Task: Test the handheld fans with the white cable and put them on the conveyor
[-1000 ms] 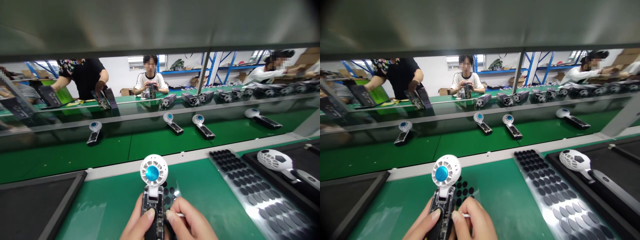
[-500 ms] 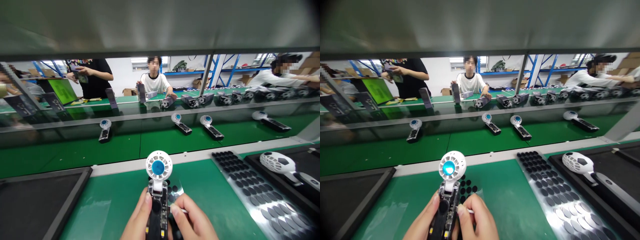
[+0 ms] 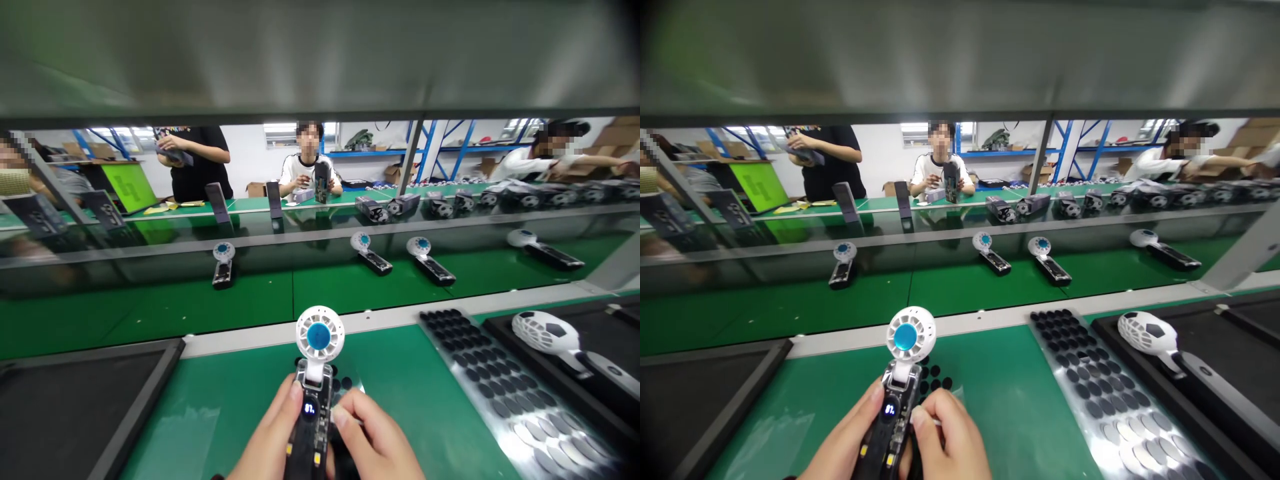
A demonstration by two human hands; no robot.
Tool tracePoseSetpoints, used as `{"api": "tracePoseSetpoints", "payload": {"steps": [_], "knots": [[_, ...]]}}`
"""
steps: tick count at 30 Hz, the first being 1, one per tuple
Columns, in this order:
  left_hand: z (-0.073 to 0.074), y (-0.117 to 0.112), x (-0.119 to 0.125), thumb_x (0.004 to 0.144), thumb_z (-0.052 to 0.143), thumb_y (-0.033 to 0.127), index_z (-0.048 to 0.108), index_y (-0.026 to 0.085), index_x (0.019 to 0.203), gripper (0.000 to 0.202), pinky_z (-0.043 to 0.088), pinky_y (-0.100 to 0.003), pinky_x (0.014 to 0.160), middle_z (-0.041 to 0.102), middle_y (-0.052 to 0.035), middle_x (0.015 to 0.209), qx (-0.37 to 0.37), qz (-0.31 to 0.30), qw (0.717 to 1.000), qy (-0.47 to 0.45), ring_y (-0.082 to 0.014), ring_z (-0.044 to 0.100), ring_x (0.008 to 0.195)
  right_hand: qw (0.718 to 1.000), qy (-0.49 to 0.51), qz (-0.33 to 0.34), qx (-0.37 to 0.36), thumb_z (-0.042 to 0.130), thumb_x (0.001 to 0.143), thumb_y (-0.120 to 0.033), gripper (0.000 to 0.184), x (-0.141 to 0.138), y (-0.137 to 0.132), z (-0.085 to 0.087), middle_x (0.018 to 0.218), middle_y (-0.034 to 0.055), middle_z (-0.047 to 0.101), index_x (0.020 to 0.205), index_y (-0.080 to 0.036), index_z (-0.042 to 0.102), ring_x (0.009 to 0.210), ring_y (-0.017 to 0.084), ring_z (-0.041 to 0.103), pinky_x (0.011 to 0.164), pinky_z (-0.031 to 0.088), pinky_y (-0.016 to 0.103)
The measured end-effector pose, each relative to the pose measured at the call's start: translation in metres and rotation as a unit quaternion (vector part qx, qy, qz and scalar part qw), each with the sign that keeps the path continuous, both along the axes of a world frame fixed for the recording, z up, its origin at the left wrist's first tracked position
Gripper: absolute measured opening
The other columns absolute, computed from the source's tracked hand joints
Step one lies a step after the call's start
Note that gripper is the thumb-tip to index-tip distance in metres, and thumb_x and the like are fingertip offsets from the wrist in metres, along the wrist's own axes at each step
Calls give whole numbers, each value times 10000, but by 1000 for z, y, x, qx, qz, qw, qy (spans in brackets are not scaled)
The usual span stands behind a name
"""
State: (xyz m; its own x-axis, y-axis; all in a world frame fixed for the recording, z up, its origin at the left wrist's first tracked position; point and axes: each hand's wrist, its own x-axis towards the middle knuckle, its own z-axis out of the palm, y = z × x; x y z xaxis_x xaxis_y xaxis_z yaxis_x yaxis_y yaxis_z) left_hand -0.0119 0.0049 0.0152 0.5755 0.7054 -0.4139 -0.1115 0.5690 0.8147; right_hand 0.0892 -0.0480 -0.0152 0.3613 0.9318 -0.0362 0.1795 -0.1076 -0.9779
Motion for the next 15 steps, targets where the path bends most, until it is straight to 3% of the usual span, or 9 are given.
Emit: {"api": "tracePoseSetpoints", "payload": {"steps": [3, 7, 8, 9, 11, 13, 15], "knots": [[12, 12, -8, 812, 399, 493, 367, 173, 1171, 482, 369, -195, 372, 598, 1, 399, 31, -14, 999, 13, -139, 531, 330, 998, -63, -20, -3, 385, 764, -433, 285, 20, 1, 17, 555, -21, 470, 567, -227, 394, 563, 168, 462, 529, 354, 245], [24, 59, -33, 854, 361, 384, 531, 116, 847, 317, 428, -215, 432, 641, -60, 551, 101, 158, 979, 72, -131, 579, 461, 987, -101, -121, -32, 334, 823, -445, 265, 61, 1, 44, 659, -30, 461, 706, -240, 454, 638, 163, 456, 568, 372, 222], [24, 74, -36, 857, 362, 362, 520, 133, 835, 279, 464, -245, 483, 641, -45, 582, 115, 187, 971, 89, -135, 594, 494, 986, -126, -106, -27, 328, 838, -428, 253, 67, 5, 46, 687, -27, 475, 736, -239, 461, 667, 165, 470, 589, 380, 222], [22, 88, -37, 852, 378, 364, 514, 139, 834, 263, 478, -266, 511, 640, -39, 610, 125, 192, 968, 100, -140, 603, 521, 984, -169, -51, -27, 337, 848, -396, 236, 70, 10, 46, 674, -26, 479, 730, -232, 460, 646, 162, 471, 568, 379, 222], [16, 116, -26, 837, 412, 396, 511, 148, 848, 267, 471, -263, 500, 619, -13, 620, 157, 177, 964, 124, -134, 595, 524, 967, -251, 48, -12, 494, 774, -252, 34, 66, 26, 40, 698, -24, 522, 765, -221, 504, 663, 160, 494, 583, 373, 224], [5, 141, -4, 840, 412, 418, 523, 143, 874, 298, 466, -253, 516, 599, 4, 659, 204, 157, 955, 150, -114, 579, 548, 953, -289, 90, 6, 562, 681, -106, 118, 57, 46, 29, 672, -30, 552, 687, -223, 570, 704, 166, 511, 619, 360, 225], [-7, 163, 25, 850, 407, 405, 534, 135, 911, 304, 474, -270, 549, 597, 0, 733, 250, 142, 938, 194, -105, 570, 577, 941, -318, 115, 18, 569, 668, -52, 181, 50, 63, 18, 701, -16, 593, 663, -225, 622, 756, 174, 522, 667, 363, 229]]}}
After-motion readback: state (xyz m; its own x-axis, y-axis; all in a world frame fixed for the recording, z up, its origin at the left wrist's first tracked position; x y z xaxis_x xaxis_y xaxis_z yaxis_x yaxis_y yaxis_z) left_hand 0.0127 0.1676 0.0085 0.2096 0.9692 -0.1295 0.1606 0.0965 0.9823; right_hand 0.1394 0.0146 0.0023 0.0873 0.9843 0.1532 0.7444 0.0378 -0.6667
